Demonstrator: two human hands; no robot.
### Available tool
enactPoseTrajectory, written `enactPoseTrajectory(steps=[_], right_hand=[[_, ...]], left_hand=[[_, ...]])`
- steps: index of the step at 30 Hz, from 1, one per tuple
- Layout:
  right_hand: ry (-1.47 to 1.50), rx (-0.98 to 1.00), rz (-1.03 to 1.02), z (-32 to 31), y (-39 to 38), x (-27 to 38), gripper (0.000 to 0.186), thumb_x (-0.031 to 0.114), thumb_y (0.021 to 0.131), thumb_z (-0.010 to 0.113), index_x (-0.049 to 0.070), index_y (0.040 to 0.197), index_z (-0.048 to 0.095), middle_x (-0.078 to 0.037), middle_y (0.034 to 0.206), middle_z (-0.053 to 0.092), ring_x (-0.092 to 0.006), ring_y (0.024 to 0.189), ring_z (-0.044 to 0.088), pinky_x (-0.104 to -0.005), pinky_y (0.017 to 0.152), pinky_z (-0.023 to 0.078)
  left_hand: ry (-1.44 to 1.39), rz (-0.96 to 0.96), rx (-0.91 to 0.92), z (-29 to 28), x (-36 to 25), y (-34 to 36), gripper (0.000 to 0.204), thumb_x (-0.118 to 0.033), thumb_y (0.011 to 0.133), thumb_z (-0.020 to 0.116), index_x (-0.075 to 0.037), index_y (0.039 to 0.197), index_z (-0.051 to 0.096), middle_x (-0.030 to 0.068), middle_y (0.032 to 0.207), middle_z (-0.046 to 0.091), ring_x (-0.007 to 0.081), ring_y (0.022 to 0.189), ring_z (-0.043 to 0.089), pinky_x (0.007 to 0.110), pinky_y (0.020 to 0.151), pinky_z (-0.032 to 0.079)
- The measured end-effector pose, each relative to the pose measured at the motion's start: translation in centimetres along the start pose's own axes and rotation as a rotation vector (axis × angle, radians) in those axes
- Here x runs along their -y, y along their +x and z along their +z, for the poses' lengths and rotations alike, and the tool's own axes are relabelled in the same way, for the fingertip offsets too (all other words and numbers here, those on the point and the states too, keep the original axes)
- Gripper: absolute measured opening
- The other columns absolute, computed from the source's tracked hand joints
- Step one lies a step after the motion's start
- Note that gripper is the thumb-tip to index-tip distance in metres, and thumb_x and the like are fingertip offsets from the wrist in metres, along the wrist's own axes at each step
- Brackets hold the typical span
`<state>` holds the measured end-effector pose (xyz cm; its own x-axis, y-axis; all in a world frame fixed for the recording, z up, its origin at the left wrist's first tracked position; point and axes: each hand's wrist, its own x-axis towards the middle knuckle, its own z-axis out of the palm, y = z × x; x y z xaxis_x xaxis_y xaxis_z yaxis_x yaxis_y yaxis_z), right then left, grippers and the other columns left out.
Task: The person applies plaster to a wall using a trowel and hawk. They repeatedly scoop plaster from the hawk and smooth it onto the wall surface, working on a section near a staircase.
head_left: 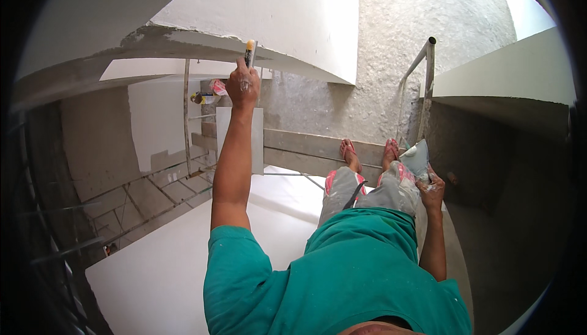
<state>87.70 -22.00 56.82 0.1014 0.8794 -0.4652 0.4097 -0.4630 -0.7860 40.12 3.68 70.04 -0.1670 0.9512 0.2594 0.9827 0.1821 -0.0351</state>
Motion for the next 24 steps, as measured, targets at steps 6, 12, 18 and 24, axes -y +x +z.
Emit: enactPoseTrajectory(steps=[6, 12, 18, 24], right_hand=[[-0.049, -0.084, -0.108, 0.1, 0.2, -2.1, 0.059, 0.011, 0.064, 0.070, -0.003, 0.120, 0.058, -0.019, 0.080, 0.065, -0.0239, 0.068, 0.062, -0.0340, 0.067, 0.048], [-0.001, -0.029, -0.062, -1.0, 0.1, -1.2, 0.060, 0.005, 0.066, 0.070, -0.005, 0.123, 0.056, -0.018, 0.098, 0.066, -0.0199, 0.085, 0.064, -0.0304, 0.079, 0.048], [0.021, 0.031, -0.007, -1.4, 0.2, -1.0, 0.060, 0.002, 0.067, 0.070, -0.006, 0.125, 0.054, -0.016, 0.106, 0.067, -0.0157, 0.093, 0.063, -0.0281, 0.085, 0.048], [0.011, 0.035, 0.009, -1.5, 0.2, -1.5, 0.061, 0.000, 0.067, 0.070, -0.005, 0.126, 0.053, -0.016, 0.107, 0.067, -0.0159, 0.093, 0.063, -0.0281, 0.086, 0.048]], left_hand=[[0.036, -0.010, 0.028, -0.5, 0.1, 1.5, 0.022, -0.018, 0.083, 0.058, -0.005, 0.098, 0.049, 0.0237, 0.072, 0.064, 0.0422, 0.069, 0.065, 0.051, 0.061, 0.052], [0.067, 0.002, -0.009, -0.9, -0.6, 1.8, 0.018, -0.015, 0.082, 0.055, -0.005, 0.096, 0.048, 0.0233, 0.069, 0.063, 0.0430, 0.069, 0.064, 0.052, 0.060, 0.052], [0.087, -0.014, -0.008, -0.6, -0.7, 1.7, 0.019, -0.015, 0.082, 0.055, -0.005, 0.096, 0.048, 0.0235, 0.069, 0.063, 0.0428, 0.069, 0.064, 0.052, 0.060, 0.052], [0.108, 0.010, -0.039, -0.5, -0.3, 2.4, 0.017, -0.015, 0.082, 0.054, -0.006, 0.095, 0.048, 0.0230, 0.069, 0.064, 0.0432, 0.067, 0.064, 0.053, 0.059, 0.052]])
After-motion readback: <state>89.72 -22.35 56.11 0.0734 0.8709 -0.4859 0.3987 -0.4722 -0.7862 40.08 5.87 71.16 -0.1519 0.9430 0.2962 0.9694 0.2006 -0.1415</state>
